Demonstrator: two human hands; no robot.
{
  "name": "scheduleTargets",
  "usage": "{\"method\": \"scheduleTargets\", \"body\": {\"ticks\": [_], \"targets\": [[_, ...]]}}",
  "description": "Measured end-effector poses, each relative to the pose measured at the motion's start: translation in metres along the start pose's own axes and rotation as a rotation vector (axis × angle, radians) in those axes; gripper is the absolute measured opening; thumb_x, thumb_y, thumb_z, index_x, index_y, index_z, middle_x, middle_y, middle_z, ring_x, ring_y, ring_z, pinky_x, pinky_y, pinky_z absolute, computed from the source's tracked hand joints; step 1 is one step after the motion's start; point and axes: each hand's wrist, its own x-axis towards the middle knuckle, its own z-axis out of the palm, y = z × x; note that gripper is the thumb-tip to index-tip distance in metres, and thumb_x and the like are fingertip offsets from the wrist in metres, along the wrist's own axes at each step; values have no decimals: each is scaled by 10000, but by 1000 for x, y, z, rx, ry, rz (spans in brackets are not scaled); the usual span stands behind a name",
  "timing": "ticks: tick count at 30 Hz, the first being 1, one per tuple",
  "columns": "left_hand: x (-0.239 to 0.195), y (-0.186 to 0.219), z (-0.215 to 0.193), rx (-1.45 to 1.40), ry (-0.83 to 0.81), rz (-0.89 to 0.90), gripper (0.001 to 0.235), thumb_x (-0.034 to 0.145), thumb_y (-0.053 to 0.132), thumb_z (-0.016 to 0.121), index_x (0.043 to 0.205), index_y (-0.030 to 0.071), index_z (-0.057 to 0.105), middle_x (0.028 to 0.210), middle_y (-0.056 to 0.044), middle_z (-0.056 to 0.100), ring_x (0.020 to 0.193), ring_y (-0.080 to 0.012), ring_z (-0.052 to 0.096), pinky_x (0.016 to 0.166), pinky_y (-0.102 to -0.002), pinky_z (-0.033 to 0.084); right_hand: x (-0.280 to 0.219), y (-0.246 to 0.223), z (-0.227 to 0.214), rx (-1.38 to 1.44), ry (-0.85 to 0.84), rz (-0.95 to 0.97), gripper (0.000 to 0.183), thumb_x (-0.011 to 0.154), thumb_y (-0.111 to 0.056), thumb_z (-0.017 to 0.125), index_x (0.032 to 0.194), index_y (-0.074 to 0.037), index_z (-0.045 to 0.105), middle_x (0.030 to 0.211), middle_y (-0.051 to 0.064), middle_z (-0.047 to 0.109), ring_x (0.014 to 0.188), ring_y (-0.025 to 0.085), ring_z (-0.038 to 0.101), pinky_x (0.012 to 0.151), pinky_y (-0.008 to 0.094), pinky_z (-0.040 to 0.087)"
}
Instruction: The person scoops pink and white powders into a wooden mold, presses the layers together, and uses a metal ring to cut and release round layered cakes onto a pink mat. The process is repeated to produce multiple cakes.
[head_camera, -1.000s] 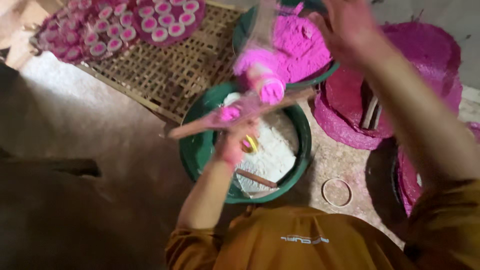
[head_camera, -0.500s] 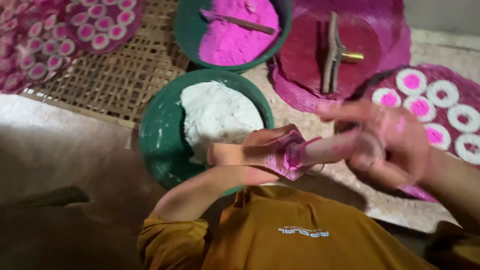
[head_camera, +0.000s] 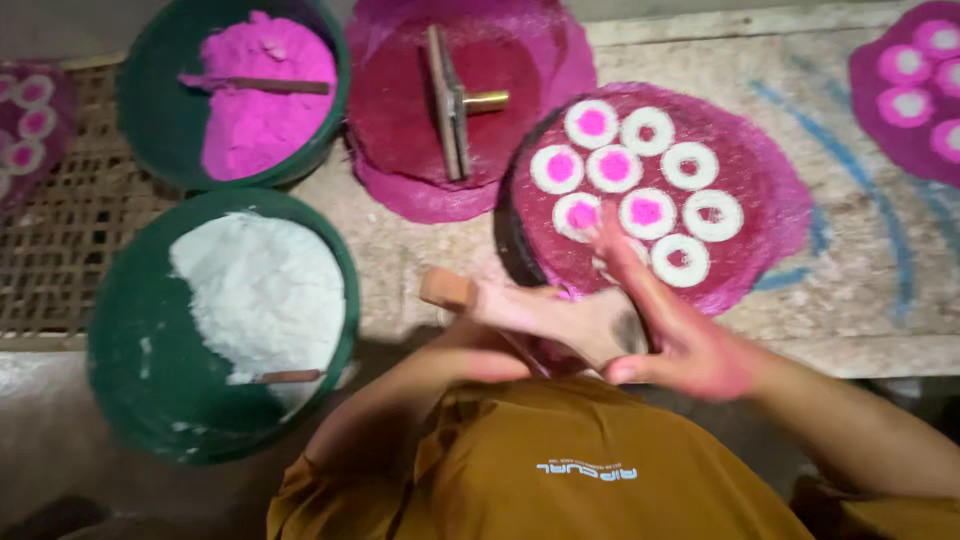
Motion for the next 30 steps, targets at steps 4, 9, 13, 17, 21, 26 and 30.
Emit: {"method": "scheduleTargets", "body": {"ticks": [4,9,13,17,21,26,30], "targets": [[39,2,26,-263,227,-50,551,855,189,742,1344,3,568,1258,-147,686,1162,-253,674,974,-407,558,-55,38,-45,457,-388,461,738,904,-303,792,1480,60,508,1442,184,622,1400,242,550,1194,409,403],[91,-70,74,327,902,150,928,809,180,797,1518,-57,247,1556,-299,332,1470,-370,348,1211,-457,300,-116,63,-60,475,25,359,908,834,-280,764,1561,8,304,1198,155,616,1110,253,608,953,399,493],[108,-150,110,46,1048,-256,963,930,202,745,1568,-61,73,1663,-293,48,1552,-375,59,1248,-409,53,-134,62,-83,511,325,228,891,811,-197,719,1542,8,252,1242,174,576,1161,292,590,1009,436,484],[121,-204,138,-92,1032,16,911,988,99,630,1619,-14,-18,1716,-282,50,1595,-346,91,1273,-379,81,-148,62,-99,554,440,173,923,845,-239,732,1583,-39,216,1229,174,566,1187,293,570,1073,456,463],[117,-227,67,-109,887,-95,861,963,56,581,1644,86,54,1671,-232,259,1513,-315,312,1225,-381,243,-163,74,-108,541,493,227,830,860,-311,756,1500,16,340,1218,185,575,1159,296,578,1051,449,455],[135,-231,-62,158,804,-30,491,1012,108,628,1491,90,518,1380,-155,667,1252,-264,651,1079,-368,468,-160,101,-119,596,353,323,797,890,-444,750,1426,38,410,1161,152,567,1090,258,557,967,412,451],[169,-194,-92,544,896,-176,436,995,152,641,1429,119,612,1472,-152,573,1337,-304,588,1157,-371,456,-129,123,-120,719,251,553,772,961,-546,658,1352,58,379,1029,173,537,907,274,516,868,434,449]]}}
